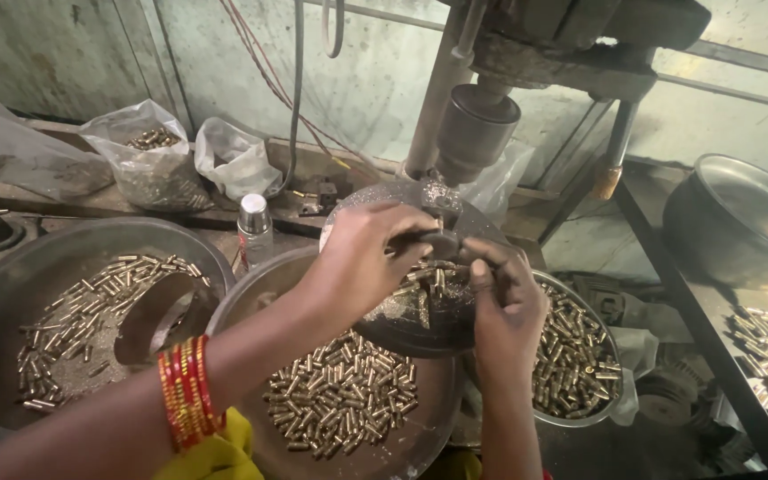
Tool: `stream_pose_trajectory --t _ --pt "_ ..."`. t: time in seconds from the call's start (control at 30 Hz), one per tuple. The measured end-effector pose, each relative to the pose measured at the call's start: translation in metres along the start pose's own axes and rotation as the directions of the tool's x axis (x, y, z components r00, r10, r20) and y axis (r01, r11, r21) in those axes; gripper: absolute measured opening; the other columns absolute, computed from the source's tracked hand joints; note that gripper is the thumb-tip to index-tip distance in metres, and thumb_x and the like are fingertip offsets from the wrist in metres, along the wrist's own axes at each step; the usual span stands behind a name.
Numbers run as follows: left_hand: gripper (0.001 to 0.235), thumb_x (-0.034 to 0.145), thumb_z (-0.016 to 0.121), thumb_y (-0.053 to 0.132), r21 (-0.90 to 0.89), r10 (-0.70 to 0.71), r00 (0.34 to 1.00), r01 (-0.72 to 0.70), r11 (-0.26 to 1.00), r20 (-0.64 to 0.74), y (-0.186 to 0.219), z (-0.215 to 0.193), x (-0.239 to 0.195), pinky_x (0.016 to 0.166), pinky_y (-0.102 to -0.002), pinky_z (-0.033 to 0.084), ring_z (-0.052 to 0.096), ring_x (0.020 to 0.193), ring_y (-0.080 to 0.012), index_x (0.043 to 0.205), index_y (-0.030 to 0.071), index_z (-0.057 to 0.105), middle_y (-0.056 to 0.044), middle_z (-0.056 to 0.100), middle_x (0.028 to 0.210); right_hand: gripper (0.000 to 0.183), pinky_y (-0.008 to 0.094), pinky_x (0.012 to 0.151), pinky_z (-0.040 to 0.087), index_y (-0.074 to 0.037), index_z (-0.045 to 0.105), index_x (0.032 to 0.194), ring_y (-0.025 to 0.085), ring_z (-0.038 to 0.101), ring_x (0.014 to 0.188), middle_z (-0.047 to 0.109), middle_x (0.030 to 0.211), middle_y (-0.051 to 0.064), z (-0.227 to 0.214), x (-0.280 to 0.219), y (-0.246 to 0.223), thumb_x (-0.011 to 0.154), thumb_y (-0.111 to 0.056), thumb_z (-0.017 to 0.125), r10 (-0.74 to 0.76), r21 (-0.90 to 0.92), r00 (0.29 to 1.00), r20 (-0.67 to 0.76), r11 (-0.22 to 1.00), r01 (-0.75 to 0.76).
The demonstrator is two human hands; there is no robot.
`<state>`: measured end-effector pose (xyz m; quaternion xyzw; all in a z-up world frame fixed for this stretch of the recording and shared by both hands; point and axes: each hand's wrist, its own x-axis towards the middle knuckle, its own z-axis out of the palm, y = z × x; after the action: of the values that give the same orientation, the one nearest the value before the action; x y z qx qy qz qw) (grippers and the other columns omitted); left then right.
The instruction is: Assembling and pressing small metal components using a manual press machine.
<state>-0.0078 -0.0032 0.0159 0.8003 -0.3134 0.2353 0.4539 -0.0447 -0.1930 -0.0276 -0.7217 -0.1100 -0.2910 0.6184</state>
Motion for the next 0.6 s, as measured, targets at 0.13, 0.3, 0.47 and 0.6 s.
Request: stream_pose_trajectory --t 0.13,0.3,0.47,0.6 --pt "0.030 0.082 0.078 0.006 0.026 -0.059 0.997 0.060 0.998 -0.044 -0.017 0.007 0.004 0.081 -0.033 0.060 0.074 0.092 -0.0212 0.111 0.006 0.069 -0.010 0.073 0.105 0.022 0.025 0.090 0.051 -0.004 0.072 0.120 0.013 0.063 0.104 0.069 0.117 0.006 -0.005 0.003 -0.004 0.100 0.001 0.064 -0.092 -0.228 0.993 -0.081 0.971 0.071" --pt "0.070 0.079 0.088 0.019 0.115 -0.139 0.990 0.142 0.983 -0.035 -0.015 0.000 0.009 0.101 -0.047 0.050 0.063 0.119 -0.0343 0.134 0.006 0.047 -0.019 0.063 0.125 0.060 0.060 0.100 0.042 0.016 0.047 0.146 0.050 0.039 0.130 0.049 0.145 0.028 -0.038 0.059 -0.035 0.094 0.000 0.071 -0.572 -0.874 0.798 -0.189 0.469 0.129" --pt "0.089 0.080 0.082 0.017 -0.057 -0.287 0.949 0.296 0.953 0.134 -0.014 -0.003 0.016 0.115 -0.046 0.038 0.046 0.142 -0.0333 0.152 0.014 0.031 -0.016 0.055 0.148 0.033 0.038 0.098 0.054 0.002 0.055 0.136 0.028 0.070 0.114 0.071 0.127 0.019 -0.064 0.154 -0.004 0.105 0.010 0.049 -0.388 -0.392 0.916 0.101 0.831 0.395" --pt "0.087 0.078 0.086 0.020 -0.076 -0.299 0.949 0.307 0.949 0.102 -0.016 0.001 0.010 0.116 -0.045 0.039 0.052 0.140 -0.0316 0.149 0.010 0.037 -0.015 0.060 0.144 0.022 0.038 0.087 0.051 0.003 0.064 0.119 0.029 0.068 0.097 0.073 0.112 0.019 -0.057 0.200 0.037 0.103 0.009 0.050 -0.357 -0.466 0.924 0.139 0.799 0.379"
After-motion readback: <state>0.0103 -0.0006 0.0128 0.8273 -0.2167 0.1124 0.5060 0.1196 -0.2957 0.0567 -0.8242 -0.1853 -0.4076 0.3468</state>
